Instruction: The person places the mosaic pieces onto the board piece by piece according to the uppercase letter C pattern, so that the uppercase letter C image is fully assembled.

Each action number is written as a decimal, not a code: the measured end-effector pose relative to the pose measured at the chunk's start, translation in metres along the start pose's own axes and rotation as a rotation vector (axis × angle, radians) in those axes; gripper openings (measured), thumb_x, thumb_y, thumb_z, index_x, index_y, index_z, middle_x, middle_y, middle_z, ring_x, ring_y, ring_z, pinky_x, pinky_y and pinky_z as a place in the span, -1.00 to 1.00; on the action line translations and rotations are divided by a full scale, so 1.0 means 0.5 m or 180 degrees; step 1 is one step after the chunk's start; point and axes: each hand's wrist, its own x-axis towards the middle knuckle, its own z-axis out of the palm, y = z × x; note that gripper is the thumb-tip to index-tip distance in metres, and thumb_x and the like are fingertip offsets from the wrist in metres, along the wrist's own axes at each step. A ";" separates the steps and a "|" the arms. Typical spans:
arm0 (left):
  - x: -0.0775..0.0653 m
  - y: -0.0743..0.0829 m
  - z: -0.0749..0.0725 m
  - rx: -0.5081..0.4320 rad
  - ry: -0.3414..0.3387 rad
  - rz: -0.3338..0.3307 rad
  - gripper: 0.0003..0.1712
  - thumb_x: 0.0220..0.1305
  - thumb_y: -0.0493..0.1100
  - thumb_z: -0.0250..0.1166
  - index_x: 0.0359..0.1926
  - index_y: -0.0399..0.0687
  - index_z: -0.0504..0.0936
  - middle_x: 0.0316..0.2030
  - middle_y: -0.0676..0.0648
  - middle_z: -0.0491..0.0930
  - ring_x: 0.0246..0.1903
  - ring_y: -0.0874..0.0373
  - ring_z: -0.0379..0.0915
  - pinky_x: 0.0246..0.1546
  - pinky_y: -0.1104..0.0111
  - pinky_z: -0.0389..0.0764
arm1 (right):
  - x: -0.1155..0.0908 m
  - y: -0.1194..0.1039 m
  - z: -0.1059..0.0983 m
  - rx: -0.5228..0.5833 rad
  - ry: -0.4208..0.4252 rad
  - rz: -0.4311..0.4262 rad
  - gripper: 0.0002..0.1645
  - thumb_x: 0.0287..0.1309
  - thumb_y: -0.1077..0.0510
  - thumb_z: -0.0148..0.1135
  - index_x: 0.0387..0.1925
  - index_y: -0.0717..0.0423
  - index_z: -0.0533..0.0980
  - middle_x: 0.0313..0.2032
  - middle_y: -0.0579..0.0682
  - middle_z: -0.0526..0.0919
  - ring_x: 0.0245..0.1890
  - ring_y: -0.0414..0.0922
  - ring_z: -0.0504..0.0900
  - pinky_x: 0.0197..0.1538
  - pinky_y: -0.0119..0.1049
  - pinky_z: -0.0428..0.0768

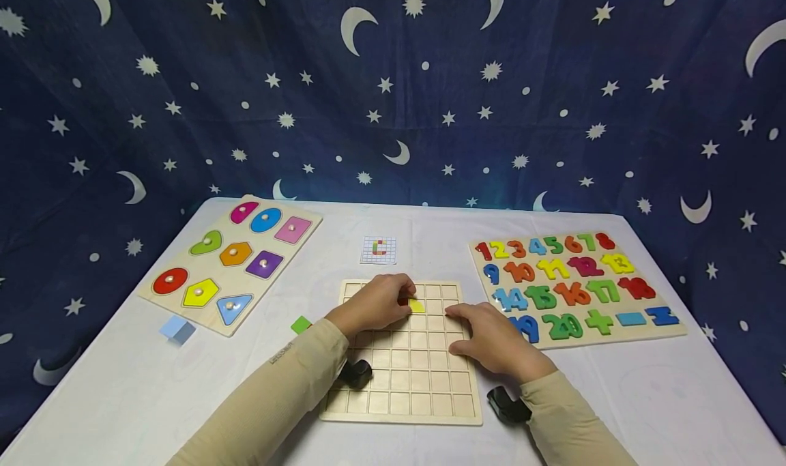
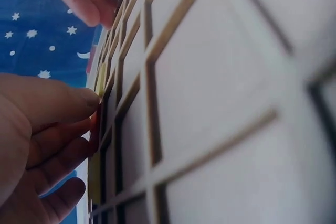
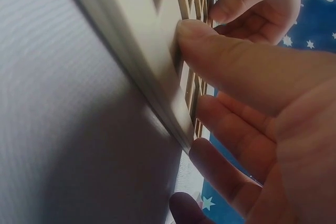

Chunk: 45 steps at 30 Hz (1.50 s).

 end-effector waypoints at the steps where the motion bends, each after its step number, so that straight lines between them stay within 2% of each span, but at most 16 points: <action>1: -0.002 -0.002 -0.002 0.0000 -0.0002 -0.0022 -0.76 0.21 -0.31 0.38 -0.10 -0.14 0.60 -0.28 0.04 0.59 -0.29 0.23 0.46 -0.17 0.44 0.50 | 0.000 0.000 0.000 0.0000 -0.0001 0.0000 -0.30 0.07 0.03 0.51 0.24 0.14 0.52 0.17 0.11 0.57 0.17 0.15 0.47 0.19 0.16 0.42; 11: -0.045 -0.030 -0.057 -0.0011 0.0145 -0.0124 -0.69 0.20 -0.29 0.39 -0.02 -0.20 0.61 -0.11 -0.08 0.65 -0.23 0.14 0.49 -0.09 0.29 0.54 | 0.001 -0.001 0.001 0.0004 -0.0012 0.0055 -0.27 0.06 0.03 0.52 0.26 0.14 0.51 0.19 0.13 0.56 0.18 0.15 0.46 0.20 0.17 0.41; 18: -0.085 -0.054 -0.094 -0.0081 0.0262 -0.0269 -0.65 0.23 -0.25 0.42 0.01 -0.24 0.59 -0.05 -0.13 0.65 0.02 0.01 0.56 0.08 0.17 0.54 | 0.001 0.002 0.003 0.0012 0.0003 0.0022 -0.28 0.06 0.03 0.52 0.25 0.14 0.51 0.19 0.12 0.57 0.17 0.14 0.47 0.19 0.14 0.42; 23: -0.113 -0.071 -0.112 -0.0097 0.0374 -0.0432 -0.65 0.20 -0.25 0.44 -0.01 -0.24 0.60 -0.07 -0.14 0.65 -0.02 -0.03 0.55 0.10 0.13 0.53 | 0.000 0.001 0.004 0.0000 0.0017 0.0006 -0.28 0.06 0.02 0.52 0.25 0.13 0.51 0.19 0.11 0.57 0.17 0.13 0.47 0.18 0.14 0.43; 30: -0.149 -0.101 -0.130 0.0027 0.0491 -0.0624 -0.61 0.18 -0.24 0.47 0.01 -0.23 0.61 -0.06 -0.13 0.64 0.00 -0.04 0.53 0.14 0.10 0.50 | -0.001 0.000 0.003 0.0002 -0.0007 0.0026 -0.28 0.06 0.03 0.52 0.25 0.14 0.51 0.19 0.11 0.57 0.18 0.14 0.46 0.19 0.15 0.42; 45: -0.205 -0.142 -0.141 -0.0060 0.0590 -0.0956 -0.60 0.19 -0.27 0.45 0.04 -0.23 0.59 0.00 -0.17 0.63 0.07 -0.08 0.53 0.14 0.07 0.51 | -0.001 -0.001 0.003 0.0054 -0.0017 0.0071 -0.30 0.07 0.04 0.52 0.24 0.14 0.52 0.14 0.08 0.58 0.15 0.13 0.48 0.17 0.15 0.43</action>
